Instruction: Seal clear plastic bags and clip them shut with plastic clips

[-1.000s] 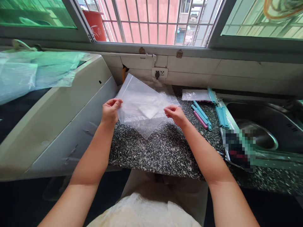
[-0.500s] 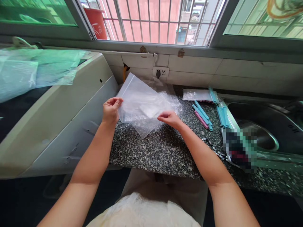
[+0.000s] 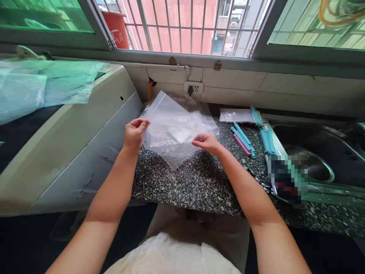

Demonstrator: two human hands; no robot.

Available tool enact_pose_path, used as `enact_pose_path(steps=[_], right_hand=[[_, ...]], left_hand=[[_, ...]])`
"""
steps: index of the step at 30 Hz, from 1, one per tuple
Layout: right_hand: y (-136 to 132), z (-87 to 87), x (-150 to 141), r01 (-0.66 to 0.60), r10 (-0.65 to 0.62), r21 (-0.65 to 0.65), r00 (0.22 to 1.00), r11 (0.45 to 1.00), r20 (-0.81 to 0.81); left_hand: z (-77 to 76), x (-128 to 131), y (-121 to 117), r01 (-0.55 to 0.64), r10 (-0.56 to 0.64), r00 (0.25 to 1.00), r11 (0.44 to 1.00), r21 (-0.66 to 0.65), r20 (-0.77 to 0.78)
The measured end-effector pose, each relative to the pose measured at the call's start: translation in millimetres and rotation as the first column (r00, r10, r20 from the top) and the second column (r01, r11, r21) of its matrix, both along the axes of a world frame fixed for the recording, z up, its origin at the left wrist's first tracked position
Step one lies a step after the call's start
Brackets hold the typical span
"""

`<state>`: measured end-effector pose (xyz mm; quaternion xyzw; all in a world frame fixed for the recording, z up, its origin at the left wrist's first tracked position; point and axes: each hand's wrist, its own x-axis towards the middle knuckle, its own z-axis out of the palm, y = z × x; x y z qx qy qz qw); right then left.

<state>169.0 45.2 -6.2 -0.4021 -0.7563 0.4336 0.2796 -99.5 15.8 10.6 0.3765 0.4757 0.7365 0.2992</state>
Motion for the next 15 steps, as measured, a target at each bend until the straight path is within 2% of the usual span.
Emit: enact_pose_path(steps=[3,5,9,12,15], right_hand=[[5.9,8.7,12.8,0.173,-0.168,0.057,0.982,0.983,-0.085],[9.6,11.8,20.0,0.215,-0.208,0.097,0.975,0.972,-0.081],[12.5,11.7,26.4,0.180,-0.220,0.256,0.965,0.950,0.140],[11.0,9.8,23.9,0.146,-0.267,0.360,0.911,0.921,0.313],[8.7,7.8,18.5,0.175,-0.333,0.414,0.876,0.893,0.348]], left_hand=[[-1.5,-0.2,-0.2,0.015,-0.016,0.998,1.000,-0.017,-0.056],[-3.2,-0.9,0.2,0.017,-0.019,0.996,1.000,-0.018,-0.084],[-6.3,-2.0,1.0,0.047,-0.049,0.991,0.999,-0.014,-0.125],[-6.2,-1.1,0.2,0.083,-0.086,0.987,0.996,-0.028,-0.137],[-3.9,1.5,-1.9,0.156,-0.166,0.975,0.985,-0.074,-0.147]])
